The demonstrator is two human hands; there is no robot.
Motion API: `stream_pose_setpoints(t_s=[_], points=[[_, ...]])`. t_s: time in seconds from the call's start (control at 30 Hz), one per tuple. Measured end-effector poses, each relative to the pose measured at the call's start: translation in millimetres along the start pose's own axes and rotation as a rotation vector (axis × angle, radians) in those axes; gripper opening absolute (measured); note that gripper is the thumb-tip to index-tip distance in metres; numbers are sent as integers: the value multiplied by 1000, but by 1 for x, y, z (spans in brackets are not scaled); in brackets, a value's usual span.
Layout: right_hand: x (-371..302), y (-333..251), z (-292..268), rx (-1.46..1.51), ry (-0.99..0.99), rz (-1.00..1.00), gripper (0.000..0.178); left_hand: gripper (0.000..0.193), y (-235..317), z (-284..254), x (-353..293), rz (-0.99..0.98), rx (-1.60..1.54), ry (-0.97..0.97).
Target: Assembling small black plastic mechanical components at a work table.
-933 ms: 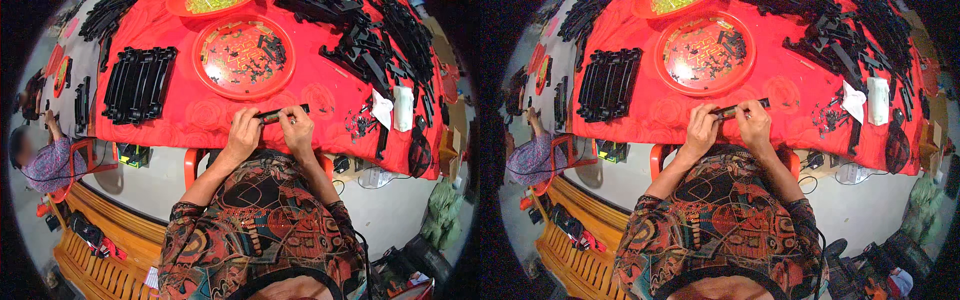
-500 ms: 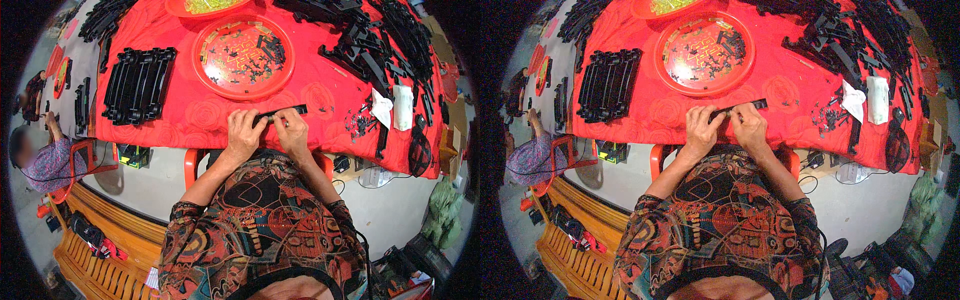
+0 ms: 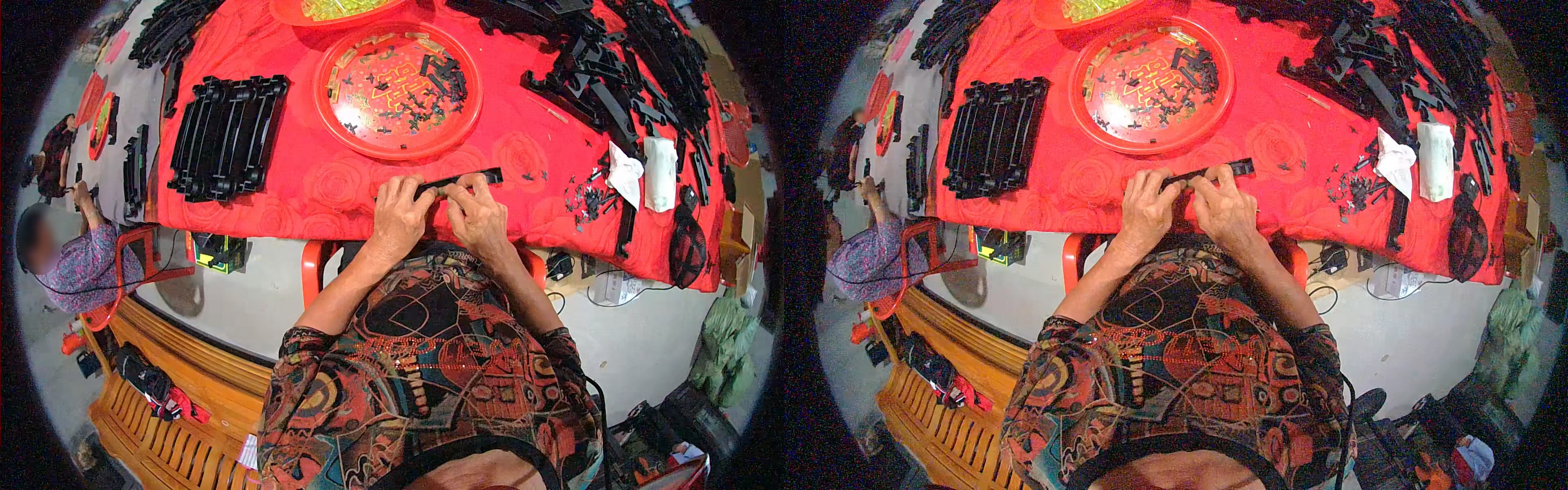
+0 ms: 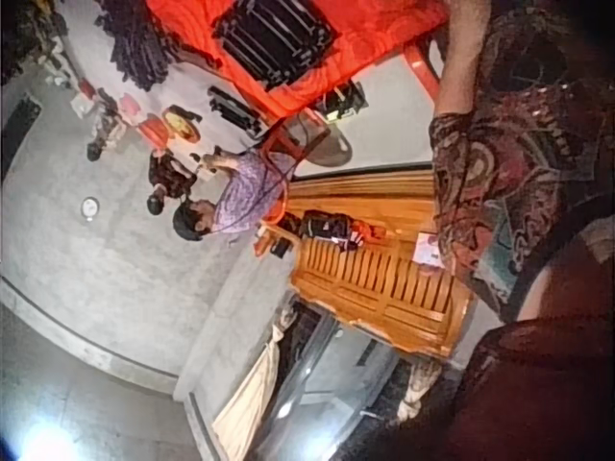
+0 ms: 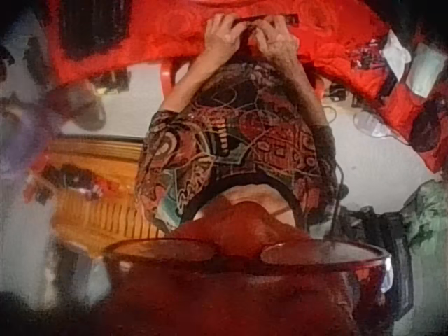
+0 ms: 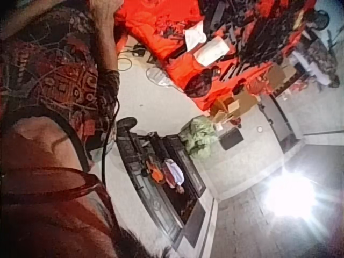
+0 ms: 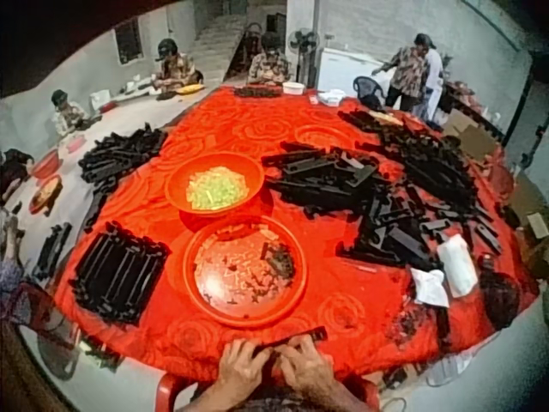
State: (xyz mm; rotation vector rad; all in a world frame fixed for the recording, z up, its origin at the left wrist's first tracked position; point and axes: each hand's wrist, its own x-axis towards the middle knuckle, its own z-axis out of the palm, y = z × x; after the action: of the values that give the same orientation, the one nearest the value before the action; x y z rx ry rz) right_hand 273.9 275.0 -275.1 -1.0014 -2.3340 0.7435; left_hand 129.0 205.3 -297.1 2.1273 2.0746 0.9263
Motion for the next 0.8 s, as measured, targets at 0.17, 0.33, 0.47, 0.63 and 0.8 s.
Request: stream_pose_setpoints(t_s=[0.17, 0.33, 0.47, 0.63, 0.8], points=[[3, -3, -1, -220, -207, 29, 24, 17, -4, -1, 0, 18, -15, -4], [6, 15, -12, 176, 86, 0, 20, 18, -5, -1, 0, 45, -16, -5], [19, 8, -29, 1313, 447, 238, 25, 20, -7, -2, 0, 62, -48, 21], [30, -2, 3, 1399, 388, 153, 31, 23, -6, -2, -1, 43, -30, -24], [31, 2, 21, 1290, 305, 201, 33, 20, -8, 1, -2, 31, -31, -18]])
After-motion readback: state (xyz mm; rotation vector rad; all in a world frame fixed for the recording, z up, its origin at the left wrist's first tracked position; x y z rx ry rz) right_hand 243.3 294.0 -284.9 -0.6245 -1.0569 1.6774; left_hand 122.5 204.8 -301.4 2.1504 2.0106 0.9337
